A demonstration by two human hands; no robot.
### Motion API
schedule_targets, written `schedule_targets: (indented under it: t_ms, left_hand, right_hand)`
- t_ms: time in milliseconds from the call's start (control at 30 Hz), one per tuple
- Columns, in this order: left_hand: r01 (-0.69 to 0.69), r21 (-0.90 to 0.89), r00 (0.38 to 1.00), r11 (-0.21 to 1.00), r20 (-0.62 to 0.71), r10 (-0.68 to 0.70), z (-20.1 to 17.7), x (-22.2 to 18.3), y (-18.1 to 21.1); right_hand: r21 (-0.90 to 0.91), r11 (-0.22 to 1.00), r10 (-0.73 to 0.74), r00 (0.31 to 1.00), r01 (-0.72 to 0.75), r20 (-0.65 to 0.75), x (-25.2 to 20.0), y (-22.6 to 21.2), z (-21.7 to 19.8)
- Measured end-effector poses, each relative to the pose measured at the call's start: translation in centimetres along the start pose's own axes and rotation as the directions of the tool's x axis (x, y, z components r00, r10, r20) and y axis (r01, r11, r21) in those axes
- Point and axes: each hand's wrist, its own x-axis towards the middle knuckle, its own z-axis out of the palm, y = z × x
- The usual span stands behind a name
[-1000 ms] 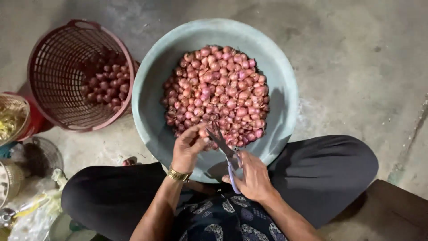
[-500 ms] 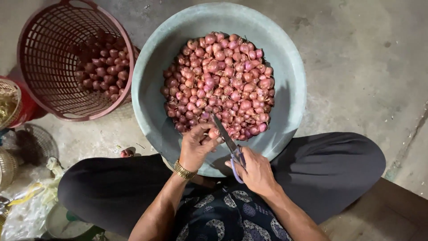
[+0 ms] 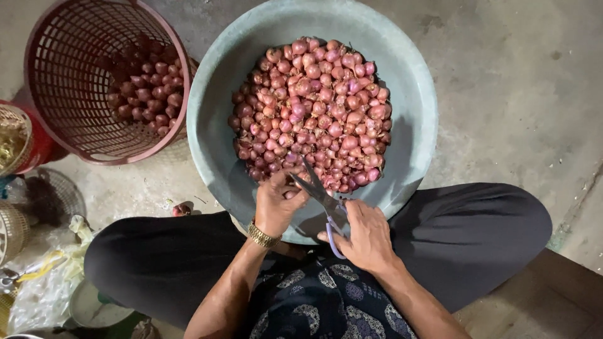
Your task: Trimming the ends of shallots using scissors and collecting them in a large basin.
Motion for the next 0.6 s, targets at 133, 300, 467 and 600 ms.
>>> schedule_targets:
  t_ms: [133,300,467,600]
  left_hand:
    - [-0.051,0.155,0.998,0.987,-0.028,0.056,0.0,0.1,1.6]
    - [-0.046,0.189,0.997,0.981,-0.051,0.056,0.1,0.4,1.4]
    - [-0.066,0.039,0.998,0.997,0.012,0.065,-1.1,0.7,1.6]
    - [-0.107,0.009,0.962,0.994,0.255,0.101,-3.1,1.0,0.9]
  right_hand:
    - [0.065,0.997,0.027,0.998,-0.030,0.048,-0.7,1.2,1.1]
    - [0.224,0.963,0.124,0.985,-0.149,0.120,-0.7,0.6,0.8]
    - [0.278,0.956,0.066,0.993,-0.091,0.100,-0.6,1.5,0.7]
    - [0.087,0.996,0.015,0.995,-0.024,0.098,0.4,0.2,-1.0]
